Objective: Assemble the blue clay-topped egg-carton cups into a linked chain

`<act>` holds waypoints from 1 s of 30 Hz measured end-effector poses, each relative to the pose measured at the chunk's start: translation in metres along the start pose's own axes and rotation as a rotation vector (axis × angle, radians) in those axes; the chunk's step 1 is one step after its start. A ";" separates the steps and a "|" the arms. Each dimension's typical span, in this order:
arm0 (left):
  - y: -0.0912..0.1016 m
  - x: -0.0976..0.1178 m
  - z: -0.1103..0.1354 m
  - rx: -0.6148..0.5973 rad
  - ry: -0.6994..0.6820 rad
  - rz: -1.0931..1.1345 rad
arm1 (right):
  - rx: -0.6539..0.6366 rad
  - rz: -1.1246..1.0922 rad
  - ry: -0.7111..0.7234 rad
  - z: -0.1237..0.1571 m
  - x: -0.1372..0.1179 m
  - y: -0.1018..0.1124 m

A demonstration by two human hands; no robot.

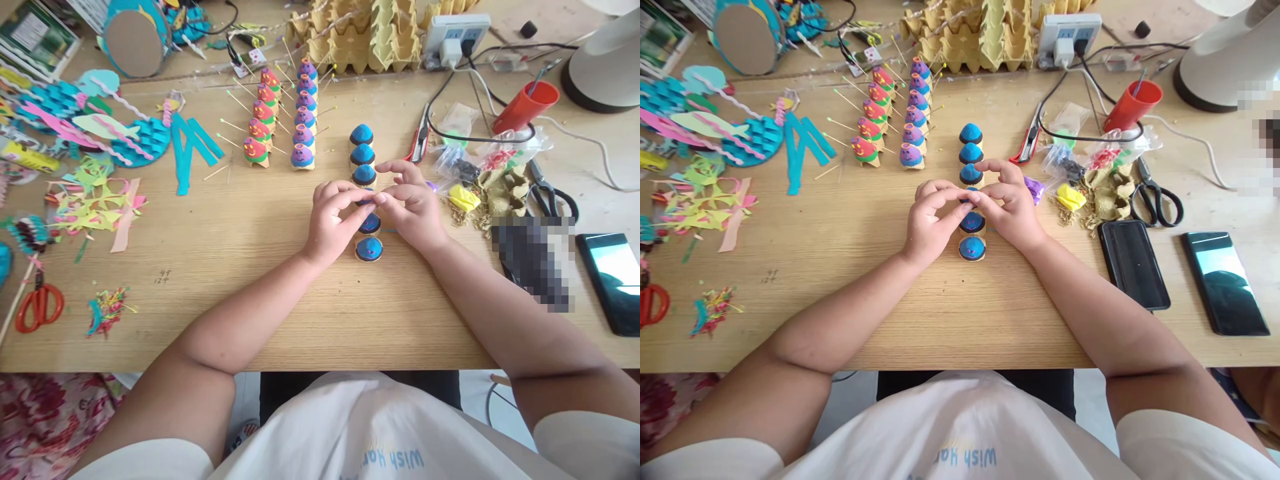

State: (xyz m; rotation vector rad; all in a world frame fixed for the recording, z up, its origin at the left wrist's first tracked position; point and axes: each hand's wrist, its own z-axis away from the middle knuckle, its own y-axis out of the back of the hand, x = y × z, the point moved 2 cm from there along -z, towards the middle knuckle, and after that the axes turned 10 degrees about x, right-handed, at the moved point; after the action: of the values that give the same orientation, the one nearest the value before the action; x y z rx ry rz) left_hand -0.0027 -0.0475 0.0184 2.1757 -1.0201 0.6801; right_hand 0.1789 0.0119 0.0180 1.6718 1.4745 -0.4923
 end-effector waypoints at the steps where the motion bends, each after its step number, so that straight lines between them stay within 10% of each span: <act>1: 0.000 0.000 0.000 0.005 -0.010 0.003 | -0.010 0.007 0.009 0.000 -0.001 0.000; 30: 0.002 -0.009 0.001 0.093 0.153 0.038 | 0.071 -0.167 -0.223 -0.005 -0.014 -0.001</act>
State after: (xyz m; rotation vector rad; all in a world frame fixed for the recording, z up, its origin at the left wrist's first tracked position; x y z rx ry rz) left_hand -0.0088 -0.0445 0.0125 2.1502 -0.9691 0.9131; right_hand 0.1735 0.0071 0.0306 1.4998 1.4501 -0.8042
